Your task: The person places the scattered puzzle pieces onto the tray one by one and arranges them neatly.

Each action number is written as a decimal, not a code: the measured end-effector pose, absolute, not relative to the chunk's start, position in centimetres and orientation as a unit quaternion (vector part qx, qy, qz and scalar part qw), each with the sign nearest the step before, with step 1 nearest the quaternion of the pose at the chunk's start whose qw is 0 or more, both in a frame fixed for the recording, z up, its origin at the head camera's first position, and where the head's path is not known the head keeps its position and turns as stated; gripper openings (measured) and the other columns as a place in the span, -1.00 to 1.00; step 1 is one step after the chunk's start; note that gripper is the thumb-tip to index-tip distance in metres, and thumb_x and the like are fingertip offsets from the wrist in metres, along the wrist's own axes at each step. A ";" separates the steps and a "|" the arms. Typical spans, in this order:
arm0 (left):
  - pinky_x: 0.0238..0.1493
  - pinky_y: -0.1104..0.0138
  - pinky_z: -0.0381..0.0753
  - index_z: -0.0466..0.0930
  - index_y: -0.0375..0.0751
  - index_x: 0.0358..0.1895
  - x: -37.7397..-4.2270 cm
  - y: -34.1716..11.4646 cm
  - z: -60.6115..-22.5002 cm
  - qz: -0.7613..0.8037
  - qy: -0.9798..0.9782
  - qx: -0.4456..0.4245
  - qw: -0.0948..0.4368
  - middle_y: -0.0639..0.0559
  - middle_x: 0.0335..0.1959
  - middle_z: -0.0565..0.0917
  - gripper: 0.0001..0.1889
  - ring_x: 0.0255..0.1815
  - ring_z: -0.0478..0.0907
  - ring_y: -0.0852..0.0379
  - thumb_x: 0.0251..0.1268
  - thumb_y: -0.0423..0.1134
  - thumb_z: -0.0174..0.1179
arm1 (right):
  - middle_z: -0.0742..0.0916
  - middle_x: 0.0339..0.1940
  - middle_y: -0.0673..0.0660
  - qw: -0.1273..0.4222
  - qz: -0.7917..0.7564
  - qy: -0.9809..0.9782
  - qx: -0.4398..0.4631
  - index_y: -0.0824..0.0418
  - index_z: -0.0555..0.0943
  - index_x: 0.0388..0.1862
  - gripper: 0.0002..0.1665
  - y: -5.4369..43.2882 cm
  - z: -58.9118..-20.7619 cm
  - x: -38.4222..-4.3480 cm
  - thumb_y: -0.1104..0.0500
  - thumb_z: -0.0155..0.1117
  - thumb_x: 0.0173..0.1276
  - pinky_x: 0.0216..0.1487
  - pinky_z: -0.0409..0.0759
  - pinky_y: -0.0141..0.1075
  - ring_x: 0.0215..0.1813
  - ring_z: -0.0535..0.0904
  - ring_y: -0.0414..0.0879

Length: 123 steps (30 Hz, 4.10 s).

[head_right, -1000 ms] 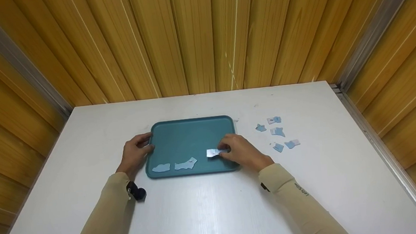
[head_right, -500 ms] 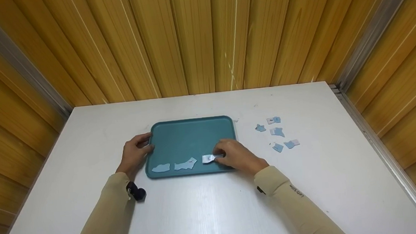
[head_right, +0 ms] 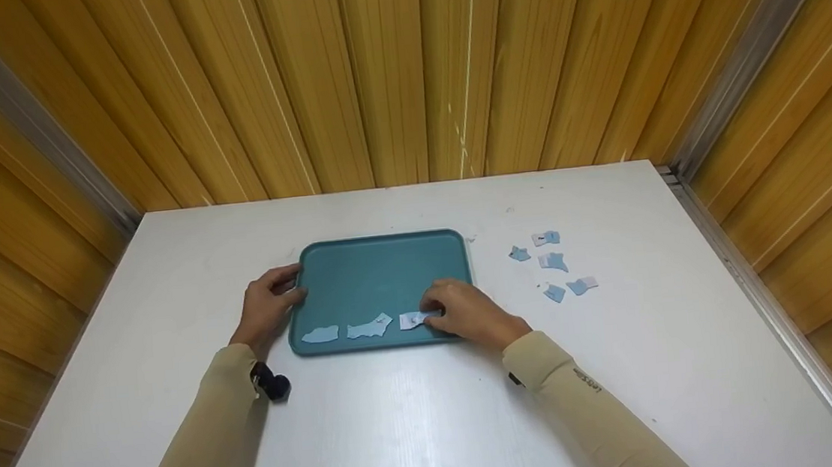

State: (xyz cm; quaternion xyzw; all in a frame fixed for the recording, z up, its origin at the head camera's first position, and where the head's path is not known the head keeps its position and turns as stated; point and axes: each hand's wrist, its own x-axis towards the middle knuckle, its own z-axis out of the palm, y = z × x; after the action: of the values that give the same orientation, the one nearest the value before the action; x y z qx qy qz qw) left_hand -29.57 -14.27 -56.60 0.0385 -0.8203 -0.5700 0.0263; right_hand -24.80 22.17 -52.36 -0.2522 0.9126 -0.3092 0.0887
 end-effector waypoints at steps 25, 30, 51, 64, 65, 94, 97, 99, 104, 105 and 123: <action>0.42 0.16 0.52 0.64 -0.14 0.36 -29.4 -14.4 -56.7 -0.585 -0.809 0.052 0.016 -0.01 0.28 0.64 -0.49 0.31 0.55 0.04 0.34 -0.43 0.36 | 0.72 -0.08 -0.02 0.072 -0.292 0.907 -0.295 0.20 0.81 -0.02 -0.81 21.8 -52.5 -24.9 0.23 0.50 0.42 0.18 0.71 -0.05 0.02 0.65 -0.06; 0.42 0.17 0.52 0.64 -0.13 0.37 -29.3 -14.3 -56.6 -0.581 -0.812 0.053 0.016 0.01 0.29 0.64 -0.49 0.31 0.55 0.06 0.36 -0.41 0.37 | 0.71 -0.07 -0.04 0.085 -0.300 0.906 -0.287 0.18 0.80 0.01 -0.79 21.9 -52.6 -24.9 0.21 0.49 0.43 0.20 0.71 -0.09 0.03 0.65 -0.09; 0.39 0.20 0.56 0.63 -0.22 0.36 -29.5 -14.3 -56.6 -0.579 -0.814 0.031 0.030 -0.08 0.31 0.65 -0.48 0.32 0.58 0.00 0.32 -0.49 0.38 | 0.76 -0.08 0.08 0.060 -0.330 0.906 -0.259 0.27 0.78 0.04 -0.74 25.4 -50.8 -25.8 0.32 0.50 0.38 0.10 0.76 -0.08 -0.05 0.67 -0.03; 0.39 0.21 0.55 0.64 -0.21 0.35 -29.6 -14.4 -56.8 -0.579 -0.814 0.034 0.030 -0.06 0.29 0.66 -0.49 0.30 0.58 0.01 0.32 -0.47 0.39 | 0.77 -0.07 0.15 0.012 -0.342 0.910 -0.234 0.35 0.75 0.06 -0.72 29.2 -50.3 -26.3 0.35 0.49 0.39 0.15 0.73 0.07 0.00 0.72 0.10; 0.40 0.22 0.54 0.64 -0.20 0.35 -29.6 -14.4 -56.8 -0.579 -0.814 0.036 0.029 -0.06 0.28 0.66 -0.48 0.30 0.58 0.02 0.32 -0.47 0.39 | 0.77 -0.06 0.15 0.007 -0.340 0.912 -0.230 0.34 0.75 0.06 -0.72 29.4 -50.3 -26.4 0.35 0.49 0.39 0.15 0.74 0.06 0.00 0.72 0.09; 0.40 0.23 0.54 0.64 -0.19 0.36 -29.5 -14.3 -56.7 -0.577 -0.815 0.036 0.025 -0.03 0.28 0.66 -0.48 0.31 0.58 0.05 0.33 -0.46 0.37 | 0.73 0.11 0.30 0.019 -0.321 0.941 -0.107 0.34 0.69 0.18 -0.64 36.1 -50.3 -25.0 0.24 0.44 0.48 0.23 0.67 0.18 0.17 0.66 0.28; 0.40 0.21 0.55 0.64 -0.21 0.36 -29.5 -14.3 -56.7 -0.579 -0.814 0.032 0.029 -0.06 0.29 0.65 -0.48 0.31 0.58 0.03 0.33 -0.47 0.35 | 0.73 0.11 0.31 0.015 -0.320 0.942 -0.103 0.34 0.68 0.18 -0.64 36.8 -50.4 -24.7 0.24 0.45 0.47 0.24 0.66 0.19 0.17 0.65 0.29; 0.40 0.20 0.55 0.64 -0.21 0.36 -29.5 -14.3 -56.7 -0.580 -0.813 0.030 0.030 -0.07 0.29 0.65 -0.48 0.31 0.58 0.02 0.32 -0.48 0.35 | 0.73 0.11 0.31 0.013 -0.320 0.942 -0.100 0.34 0.68 0.18 -0.63 37.2 -50.5 -24.6 0.24 0.45 0.47 0.24 0.65 0.19 0.17 0.65 0.30; 0.39 0.21 0.55 0.64 -0.18 0.36 -29.5 -14.3 -56.7 -0.581 -0.813 0.038 0.026 -0.04 0.28 0.65 -0.48 0.30 0.57 0.03 0.33 -0.47 0.36 | 0.72 0.11 0.34 0.014 -0.317 0.944 -0.091 0.36 0.69 0.17 -0.63 38.3 -50.8 -24.3 0.23 0.46 0.46 0.20 0.67 0.17 0.14 0.66 0.33; 0.39 0.21 0.55 0.64 -0.18 0.36 -29.5 -14.3 -56.7 -0.580 -0.813 0.039 0.025 -0.04 0.28 0.65 -0.48 0.30 0.57 0.03 0.33 -0.46 0.36 | 0.72 0.10 0.34 0.015 -0.316 0.944 -0.090 0.36 0.69 0.16 -0.63 38.5 -50.8 -24.3 0.23 0.46 0.46 0.19 0.68 0.16 0.13 0.67 0.33; 0.40 0.20 0.54 0.65 -0.20 0.34 -29.4 -14.4 -56.6 -0.579 -0.814 0.036 0.029 -0.05 0.28 0.66 -0.50 0.30 0.58 0.02 0.34 -0.45 0.37 | 0.72 0.10 0.35 0.036 -0.295 0.952 -0.075 0.38 0.68 0.16 -0.68 40.0 -52.0 -23.8 0.38 0.37 0.46 0.26 0.61 0.23 0.16 0.63 0.31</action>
State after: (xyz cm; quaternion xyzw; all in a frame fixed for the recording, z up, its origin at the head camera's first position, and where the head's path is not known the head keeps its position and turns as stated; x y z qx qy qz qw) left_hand -29.38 -14.39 -56.62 0.0363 -0.8138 -0.5793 0.0288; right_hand -23.81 39.99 -52.01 -0.0750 0.9518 -0.2951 0.0357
